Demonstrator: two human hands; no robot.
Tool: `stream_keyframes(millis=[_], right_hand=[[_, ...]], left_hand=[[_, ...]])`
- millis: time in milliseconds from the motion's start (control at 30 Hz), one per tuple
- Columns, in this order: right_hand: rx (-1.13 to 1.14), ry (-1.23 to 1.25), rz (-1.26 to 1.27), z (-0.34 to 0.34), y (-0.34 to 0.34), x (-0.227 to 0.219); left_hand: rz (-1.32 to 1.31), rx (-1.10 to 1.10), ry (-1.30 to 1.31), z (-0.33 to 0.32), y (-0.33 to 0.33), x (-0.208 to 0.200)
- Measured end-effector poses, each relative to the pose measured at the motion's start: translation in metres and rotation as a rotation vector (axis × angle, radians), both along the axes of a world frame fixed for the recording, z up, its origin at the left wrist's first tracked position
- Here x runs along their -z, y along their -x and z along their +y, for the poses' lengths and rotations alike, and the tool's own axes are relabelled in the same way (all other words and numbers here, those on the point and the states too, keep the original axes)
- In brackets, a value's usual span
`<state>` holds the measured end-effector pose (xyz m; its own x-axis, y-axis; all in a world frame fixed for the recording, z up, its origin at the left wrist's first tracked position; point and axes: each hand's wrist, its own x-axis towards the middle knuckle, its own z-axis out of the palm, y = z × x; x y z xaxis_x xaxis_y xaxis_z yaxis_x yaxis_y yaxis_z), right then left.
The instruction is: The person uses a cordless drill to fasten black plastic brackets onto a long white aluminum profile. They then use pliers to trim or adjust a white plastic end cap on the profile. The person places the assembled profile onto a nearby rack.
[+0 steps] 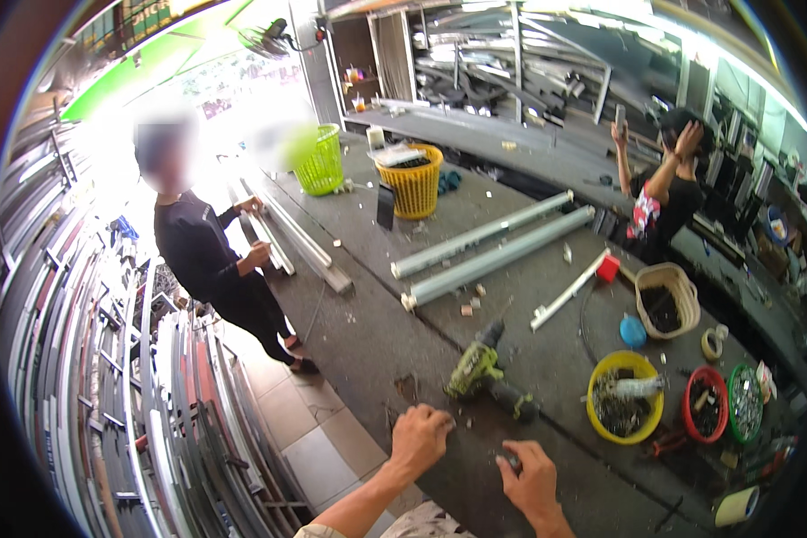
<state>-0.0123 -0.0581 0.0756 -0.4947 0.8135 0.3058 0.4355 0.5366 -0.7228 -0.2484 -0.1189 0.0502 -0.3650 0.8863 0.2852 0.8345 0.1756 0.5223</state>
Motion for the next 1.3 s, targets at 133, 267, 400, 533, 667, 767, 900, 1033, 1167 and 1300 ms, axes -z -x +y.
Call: stream_keyframes(millis=[133, 267, 400, 533, 667, 767, 900, 1033, 1167, 1300], right_hand=[[0.061, 0.049, 0.020, -0.005, 0.017, -0.008], [0.107, -0.008, 0.118, -0.007, 0.022, -0.002], [0.130, 0.290, 0.180, -0.003, 0.018, 0.005], [0.100, 0.245, 0.169, 0.003, 0.012, 0.004], [0.089, 0.347, 0.207, 0.002, 0.009, 0.001], [0.068, 0.219, 0.155, 0.001, 0.008, 0.000], [0.068, 0.220, 0.186, 0.003, 0.007, 0.003], [0.043, 0.274, 0.210, 0.005, 0.005, 0.007], [0.007, 0.199, 0.153, 0.006, 0.003, 0.006], [0.001, 0.144, 0.114, 0.006, 0.000, 0.005]], left_hand=[[-0.127, 0.088, 0.077, 0.008, 0.013, -0.002], [-0.517, 0.290, 0.134, 0.013, 0.008, -0.001], [-0.743, 0.462, 0.096, 0.024, -0.019, 0.002], [-0.731, 0.477, 0.056, 0.025, -0.038, 0.003], [-0.803, 0.501, -0.025, 0.022, -0.042, -0.001], [-0.713, 0.518, -0.040, 0.021, -0.042, -0.001], [-0.697, 0.504, -0.124, 0.021, -0.044, 0.006], [-0.622, 0.509, -0.187, 0.023, -0.046, 0.016], [-0.578, 0.508, -0.121, 0.022, -0.047, 0.021], [-0.578, 0.486, -0.047, 0.021, -0.050, 0.018]])
